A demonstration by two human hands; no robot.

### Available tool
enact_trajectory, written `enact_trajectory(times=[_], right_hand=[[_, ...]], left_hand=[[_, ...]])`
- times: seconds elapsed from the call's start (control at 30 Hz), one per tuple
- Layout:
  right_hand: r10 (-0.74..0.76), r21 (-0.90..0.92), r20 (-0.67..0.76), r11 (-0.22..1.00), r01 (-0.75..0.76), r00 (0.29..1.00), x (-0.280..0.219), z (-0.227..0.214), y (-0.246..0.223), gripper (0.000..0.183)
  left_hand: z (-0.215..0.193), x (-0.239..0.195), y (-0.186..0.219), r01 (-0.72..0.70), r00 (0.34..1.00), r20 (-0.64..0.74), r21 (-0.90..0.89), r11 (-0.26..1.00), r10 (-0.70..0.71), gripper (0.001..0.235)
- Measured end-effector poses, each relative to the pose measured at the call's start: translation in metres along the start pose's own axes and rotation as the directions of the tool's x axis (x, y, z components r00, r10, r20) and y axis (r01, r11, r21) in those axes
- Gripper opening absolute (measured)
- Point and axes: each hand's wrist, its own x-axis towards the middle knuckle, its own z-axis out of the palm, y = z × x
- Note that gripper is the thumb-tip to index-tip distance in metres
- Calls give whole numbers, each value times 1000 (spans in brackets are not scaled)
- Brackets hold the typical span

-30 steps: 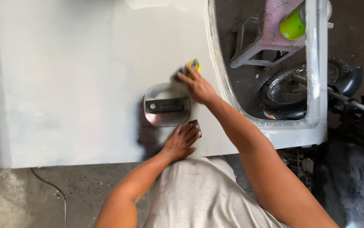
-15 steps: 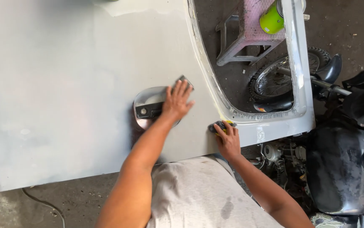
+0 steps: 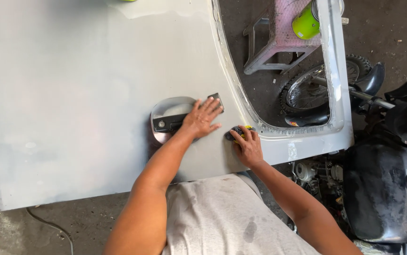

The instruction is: The person sands the surface of a white car door with a sanding block and wipes it with a yellow cloth. The person dips the sanding block and cloth into a green bucket of water and continues sanding and wiping the door.

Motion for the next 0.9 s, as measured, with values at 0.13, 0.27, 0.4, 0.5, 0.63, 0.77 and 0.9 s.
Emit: enact_trajectory(times=[0.13, 0.27, 0.4, 0.5, 0.63, 0.77, 0.9], right_hand=[[19, -8, 12, 1000, -18, 1000, -2, 2, 2, 59], [27, -13, 35, 1000, -27, 999, -3, 2, 1, 59], [34, 5, 19, 999, -34, 999, -2, 1, 0, 58], [17, 6, 26, 1000, -17, 1000, 0, 0, 0, 57], [29, 17, 25, 999, -29, 999, -1, 1, 0, 55], [37, 18, -6, 999, -36, 999, -2, 0, -2, 56], [14, 15, -13, 1000, -13, 1000, -1, -2, 0, 58]], left_hand=[[-57, -29, -16, 256, 966, 36, -23, 967, -255, 66], [-36, -27, -28, 611, 757, -226, -86, 787, -613, 72], [-23, -7, 42, 10, 967, 255, -31, 999, -1, 78], [0, -2, 19, -91, 974, 205, -36, 995, 96, 70], [-53, -29, -33, 421, 902, -81, -43, 906, -423, 65], [-25, -11, -26, 606, 725, -331, -109, 788, -604, 74], [14, 6, 38, 26, 998, 58, 51, 998, -29, 79]])
